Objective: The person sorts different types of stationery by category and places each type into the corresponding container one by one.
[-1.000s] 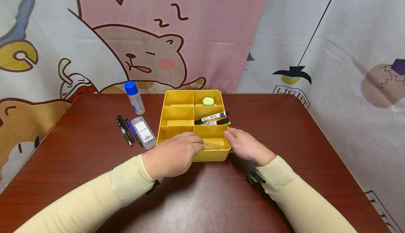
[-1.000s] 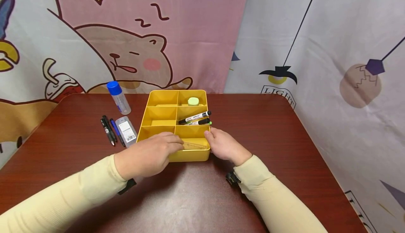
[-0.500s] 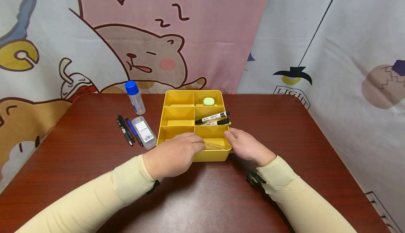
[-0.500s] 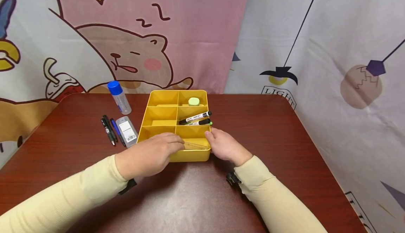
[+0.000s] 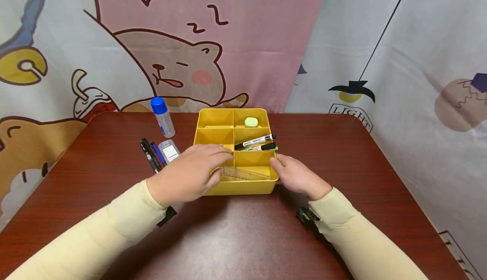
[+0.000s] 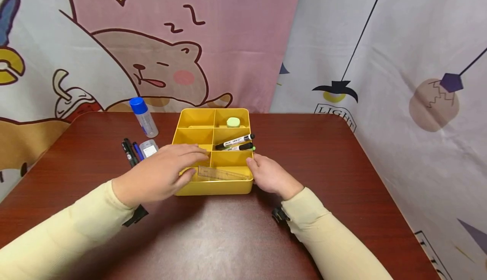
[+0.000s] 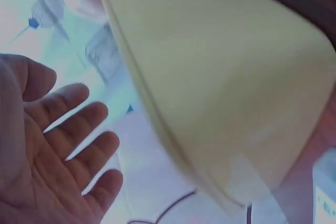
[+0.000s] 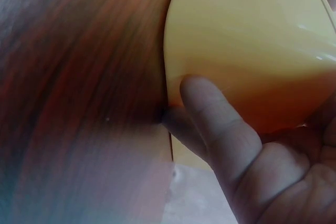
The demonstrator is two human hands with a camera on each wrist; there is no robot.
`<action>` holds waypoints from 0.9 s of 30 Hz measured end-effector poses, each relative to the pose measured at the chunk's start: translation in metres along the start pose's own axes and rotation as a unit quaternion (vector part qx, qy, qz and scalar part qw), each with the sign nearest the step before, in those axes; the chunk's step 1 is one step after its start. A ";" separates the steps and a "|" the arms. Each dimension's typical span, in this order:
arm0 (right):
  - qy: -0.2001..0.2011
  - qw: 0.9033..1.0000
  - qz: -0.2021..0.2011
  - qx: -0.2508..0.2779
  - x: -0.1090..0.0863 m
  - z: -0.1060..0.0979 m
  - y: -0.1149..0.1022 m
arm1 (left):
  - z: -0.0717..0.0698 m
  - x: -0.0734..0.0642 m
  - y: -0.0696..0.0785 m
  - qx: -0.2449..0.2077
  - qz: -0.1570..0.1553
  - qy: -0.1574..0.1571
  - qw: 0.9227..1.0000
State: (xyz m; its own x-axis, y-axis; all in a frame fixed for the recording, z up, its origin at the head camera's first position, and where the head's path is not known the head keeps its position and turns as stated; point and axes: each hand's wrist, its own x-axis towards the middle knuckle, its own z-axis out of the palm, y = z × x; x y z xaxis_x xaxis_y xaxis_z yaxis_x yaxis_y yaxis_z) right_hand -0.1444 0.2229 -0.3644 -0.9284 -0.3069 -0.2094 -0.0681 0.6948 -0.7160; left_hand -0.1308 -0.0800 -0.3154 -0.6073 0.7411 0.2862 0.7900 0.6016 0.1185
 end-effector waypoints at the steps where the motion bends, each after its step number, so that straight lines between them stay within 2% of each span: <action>1: -0.001 1.000 0.002 0.003 0.000 0.000 0.000 | -0.003 -0.002 -0.003 0.003 -0.015 0.003 1.000; 5: -0.005 1.000 0.006 0.011 0.001 0.001 -0.001 | -0.016 -0.009 -0.017 0.016 -0.091 0.014 0.996; 8: -0.005 1.000 0.006 0.013 0.000 0.001 -0.001 | -0.024 -0.014 -0.031 0.014 -0.164 0.018 0.986; 12: -0.005 1.000 0.007 0.015 0.000 0.001 -0.001 | -0.035 -0.023 -0.050 0.006 -0.267 0.000 0.964; 15: -0.004 1.000 0.006 0.012 0.000 0.001 -0.002 | -0.040 -0.031 -0.066 0.008 -0.324 -0.026 0.946; 17: -0.003 1.000 0.007 0.011 0.000 0.001 -0.002 | -0.040 -0.036 -0.077 0.010 -0.349 -0.043 0.936; 21: -0.001 1.000 0.011 0.013 -0.001 0.001 -0.002 | -0.037 -0.047 -0.099 0.015 -0.381 -0.068 0.922; 27: -0.002 1.000 0.011 0.015 -0.001 0.002 -0.002 | -0.033 -0.063 -0.121 0.011 -0.398 -0.088 0.913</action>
State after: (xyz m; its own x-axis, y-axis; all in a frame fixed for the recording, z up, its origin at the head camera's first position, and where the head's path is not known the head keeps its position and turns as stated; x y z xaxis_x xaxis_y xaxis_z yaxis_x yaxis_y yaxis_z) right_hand -0.1431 0.2204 -0.3637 -0.9285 -0.2935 -0.2276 -0.0366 0.6821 -0.7303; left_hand -0.1853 -0.2094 -0.3169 -0.9941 0.1013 -0.0389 0.0914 0.9749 0.2028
